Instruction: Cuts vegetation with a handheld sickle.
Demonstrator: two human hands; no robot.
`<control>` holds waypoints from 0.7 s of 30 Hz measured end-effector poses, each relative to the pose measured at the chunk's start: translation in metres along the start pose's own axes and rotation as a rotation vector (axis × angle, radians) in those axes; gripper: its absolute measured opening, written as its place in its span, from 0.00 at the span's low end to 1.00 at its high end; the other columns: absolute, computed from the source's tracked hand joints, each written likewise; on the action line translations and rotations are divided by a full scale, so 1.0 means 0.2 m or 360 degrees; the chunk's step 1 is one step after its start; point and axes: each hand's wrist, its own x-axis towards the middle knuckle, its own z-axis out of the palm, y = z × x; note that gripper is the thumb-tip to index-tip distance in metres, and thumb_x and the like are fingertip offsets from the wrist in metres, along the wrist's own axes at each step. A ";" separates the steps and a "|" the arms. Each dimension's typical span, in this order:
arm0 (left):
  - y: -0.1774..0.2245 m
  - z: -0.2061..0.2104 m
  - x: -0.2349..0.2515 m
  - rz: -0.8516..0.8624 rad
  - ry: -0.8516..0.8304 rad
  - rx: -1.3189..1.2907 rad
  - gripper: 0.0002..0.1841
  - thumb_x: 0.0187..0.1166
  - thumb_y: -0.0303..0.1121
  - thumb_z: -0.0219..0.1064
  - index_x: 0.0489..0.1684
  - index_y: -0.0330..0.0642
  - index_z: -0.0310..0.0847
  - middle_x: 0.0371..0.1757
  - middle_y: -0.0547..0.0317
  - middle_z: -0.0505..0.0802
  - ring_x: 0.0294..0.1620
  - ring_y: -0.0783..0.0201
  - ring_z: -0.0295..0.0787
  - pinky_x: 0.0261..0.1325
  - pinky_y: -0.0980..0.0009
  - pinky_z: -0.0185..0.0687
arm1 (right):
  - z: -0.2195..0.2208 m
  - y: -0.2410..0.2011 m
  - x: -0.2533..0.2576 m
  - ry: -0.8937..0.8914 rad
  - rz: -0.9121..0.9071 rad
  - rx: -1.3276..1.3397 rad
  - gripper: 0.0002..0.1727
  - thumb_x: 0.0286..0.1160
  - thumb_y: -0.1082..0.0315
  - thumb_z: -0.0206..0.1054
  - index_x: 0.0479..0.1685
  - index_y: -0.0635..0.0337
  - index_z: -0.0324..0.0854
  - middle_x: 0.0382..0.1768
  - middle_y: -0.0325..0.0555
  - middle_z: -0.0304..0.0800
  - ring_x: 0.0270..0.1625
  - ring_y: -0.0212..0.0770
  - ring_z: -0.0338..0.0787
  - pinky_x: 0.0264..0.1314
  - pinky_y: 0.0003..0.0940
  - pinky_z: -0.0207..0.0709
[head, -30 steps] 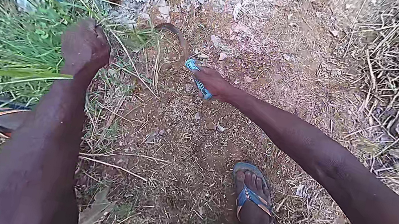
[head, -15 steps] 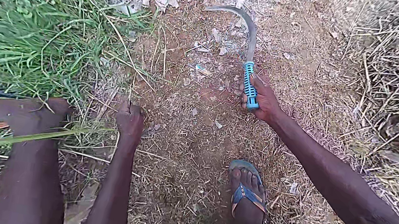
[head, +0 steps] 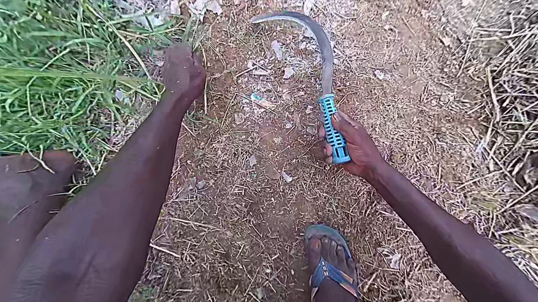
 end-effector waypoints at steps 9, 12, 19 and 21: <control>-0.03 -0.03 -0.02 -0.0155 -0.0075 0.0035 0.25 0.93 0.37 0.41 0.71 0.22 0.70 0.67 0.17 0.82 0.72 0.23 0.78 0.69 0.25 0.68 | -0.11 -0.02 0.07 -0.0002 -0.0058 -0.0046 0.21 0.94 0.56 0.46 0.77 0.53 0.67 0.34 0.46 0.88 0.18 0.35 0.84 0.15 0.27 0.81; -0.06 -0.16 -0.02 -0.0081 -0.0066 0.0150 0.26 0.94 0.38 0.40 0.63 0.19 0.74 0.63 0.14 0.83 0.70 0.19 0.78 0.67 0.22 0.67 | -0.07 -0.09 0.16 -0.0025 -0.0101 -0.0103 0.20 0.95 0.56 0.46 0.76 0.54 0.68 0.33 0.46 0.88 0.17 0.35 0.83 0.17 0.27 0.81; 0.10 -0.43 0.01 0.0153 0.0099 0.0282 0.27 0.93 0.39 0.39 0.60 0.18 0.74 0.62 0.13 0.82 0.69 0.16 0.77 0.63 0.19 0.65 | 0.32 -0.32 0.50 0.0062 -0.0417 0.0108 0.23 0.96 0.54 0.45 0.82 0.53 0.63 0.34 0.48 0.86 0.20 0.39 0.83 0.19 0.31 0.81; 0.14 -0.46 0.02 0.0202 0.0110 0.0358 0.26 0.93 0.38 0.39 0.57 0.16 0.74 0.61 0.11 0.82 0.67 0.15 0.77 0.61 0.19 0.65 | 0.44 -0.30 0.58 0.0019 -0.0348 0.0122 0.23 0.97 0.52 0.44 0.81 0.51 0.60 0.35 0.48 0.82 0.22 0.41 0.83 0.22 0.34 0.82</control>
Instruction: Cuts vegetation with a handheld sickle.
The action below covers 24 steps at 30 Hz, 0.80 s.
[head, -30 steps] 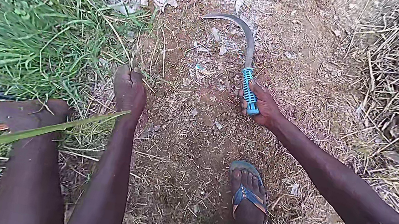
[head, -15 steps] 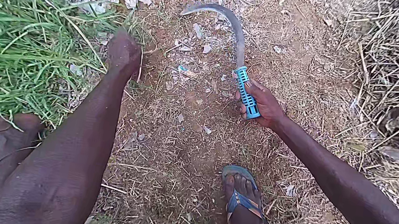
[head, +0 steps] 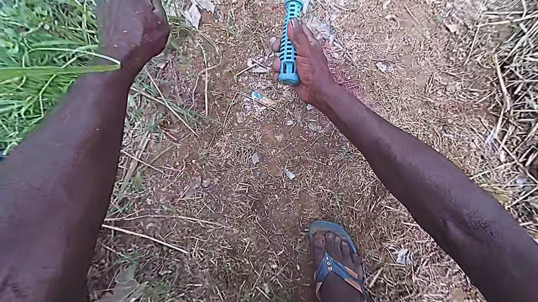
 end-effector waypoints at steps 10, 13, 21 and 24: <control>-0.19 0.05 -0.18 -0.0197 0.0043 -0.0163 0.27 0.95 0.40 0.38 0.66 0.20 0.73 0.65 0.15 0.82 0.71 0.19 0.77 0.68 0.21 0.65 | -0.05 0.41 -0.41 -0.0346 0.0486 -0.0242 0.28 0.96 0.56 0.47 0.93 0.46 0.54 0.34 0.48 0.84 0.19 0.37 0.81 0.17 0.30 0.78; -0.31 0.26 -0.35 -0.0322 0.0061 -0.0509 0.27 0.95 0.42 0.41 0.65 0.21 0.73 0.61 0.17 0.83 0.66 0.23 0.79 0.66 0.25 0.67 | -0.25 0.30 -0.48 -0.0124 0.0383 -0.0052 0.25 0.96 0.55 0.44 0.88 0.46 0.57 0.33 0.44 0.85 0.18 0.34 0.81 0.17 0.28 0.80; -0.21 0.59 -0.71 -0.0699 -0.0132 -0.0899 0.24 0.95 0.41 0.45 0.70 0.26 0.73 0.57 0.26 0.86 0.60 0.34 0.84 0.64 0.35 0.74 | -0.57 0.24 -0.71 0.0087 0.0306 0.0113 0.17 0.95 0.53 0.42 0.67 0.50 0.69 0.32 0.43 0.85 0.18 0.33 0.80 0.17 0.26 0.78; -0.11 0.56 -0.66 -0.0614 -0.0133 -0.0920 0.25 0.94 0.45 0.49 0.73 0.30 0.73 0.63 0.30 0.86 0.66 0.37 0.83 0.69 0.36 0.72 | -0.57 0.29 -0.76 0.0077 0.0378 0.0047 0.18 0.94 0.54 0.43 0.71 0.49 0.67 0.32 0.43 0.86 0.17 0.34 0.81 0.16 0.27 0.79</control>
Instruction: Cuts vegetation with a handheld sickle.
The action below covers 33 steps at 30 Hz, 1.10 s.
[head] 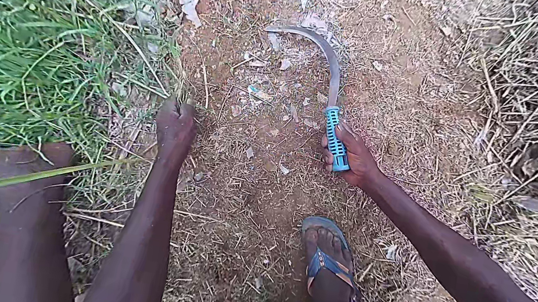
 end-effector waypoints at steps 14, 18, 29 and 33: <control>0.36 0.14 0.30 0.0128 -0.0129 0.0380 0.34 0.86 0.58 0.60 0.71 0.30 0.75 0.66 0.26 0.86 0.71 0.30 0.81 0.71 0.28 0.69 | 0.08 0.13 -0.09 -0.0162 0.0217 -0.0255 0.29 0.94 0.56 0.47 0.93 0.42 0.54 0.33 0.45 0.86 0.16 0.34 0.81 0.17 0.27 0.80; 0.28 0.19 0.34 0.0189 -0.0106 0.0211 0.31 0.87 0.55 0.58 0.71 0.32 0.76 0.65 0.29 0.86 0.71 0.34 0.82 0.72 0.31 0.70 | 0.06 0.14 -0.08 -0.0191 0.0135 -0.0251 0.28 0.95 0.57 0.46 0.93 0.43 0.54 0.34 0.46 0.86 0.17 0.35 0.82 0.17 0.28 0.81; 0.37 0.14 0.33 0.0177 -0.0081 0.0277 0.38 0.84 0.62 0.57 0.76 0.35 0.73 0.68 0.29 0.85 0.73 0.32 0.80 0.72 0.28 0.68 | 0.09 0.12 -0.01 -0.0221 0.0175 -0.0274 0.28 0.95 0.58 0.46 0.93 0.48 0.54 0.33 0.47 0.86 0.16 0.36 0.81 0.16 0.29 0.81; 0.41 0.15 0.34 0.0212 -0.0143 0.0446 0.41 0.83 0.67 0.54 0.73 0.32 0.74 0.66 0.26 0.86 0.71 0.28 0.81 0.69 0.27 0.69 | 0.09 0.15 -0.04 -0.0309 0.0132 -0.0409 0.29 0.94 0.59 0.47 0.93 0.47 0.55 0.34 0.47 0.86 0.17 0.35 0.81 0.18 0.28 0.80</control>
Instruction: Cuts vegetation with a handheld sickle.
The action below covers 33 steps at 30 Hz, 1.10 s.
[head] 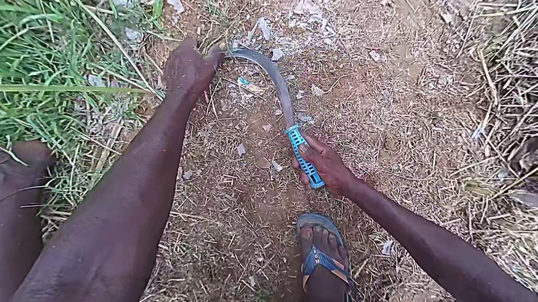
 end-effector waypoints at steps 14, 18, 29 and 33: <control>-0.19 0.13 0.01 0.0121 -0.0062 -0.0282 0.25 0.89 0.46 0.50 0.71 0.36 0.77 0.61 0.29 0.87 0.64 0.32 0.85 0.62 0.26 0.72 | -0.03 -0.01 0.03 0.0120 0.0031 0.0173 0.30 0.95 0.57 0.45 0.94 0.46 0.50 0.34 0.46 0.86 0.17 0.35 0.82 0.17 0.29 0.81; -0.16 0.12 -0.01 0.0121 -0.0096 -0.0188 0.25 0.88 0.45 0.54 0.76 0.39 0.74 0.66 0.31 0.87 0.69 0.32 0.83 0.66 0.25 0.71 | -0.03 -0.01 0.03 0.0151 0.0058 0.0187 0.29 0.95 0.57 0.45 0.93 0.45 0.52 0.33 0.46 0.85 0.17 0.35 0.81 0.17 0.28 0.80; 0.01 0.03 0.01 -0.0049 -0.0047 0.0018 0.36 0.88 0.59 0.50 0.69 0.29 0.77 0.67 0.24 0.84 0.73 0.28 0.79 0.71 0.27 0.67 | -0.02 0.00 0.00 0.0066 0.0026 0.0071 0.30 0.94 0.61 0.45 0.93 0.51 0.52 0.33 0.45 0.87 0.16 0.34 0.81 0.16 0.29 0.80; -0.02 0.02 0.02 -0.0025 -0.0083 0.0217 0.31 0.92 0.50 0.47 0.63 0.23 0.78 0.66 0.20 0.84 0.73 0.25 0.79 0.70 0.27 0.68 | -0.01 0.00 -0.01 0.0025 0.0005 0.0001 0.30 0.93 0.62 0.45 0.93 0.53 0.51 0.33 0.45 0.86 0.16 0.34 0.81 0.17 0.28 0.80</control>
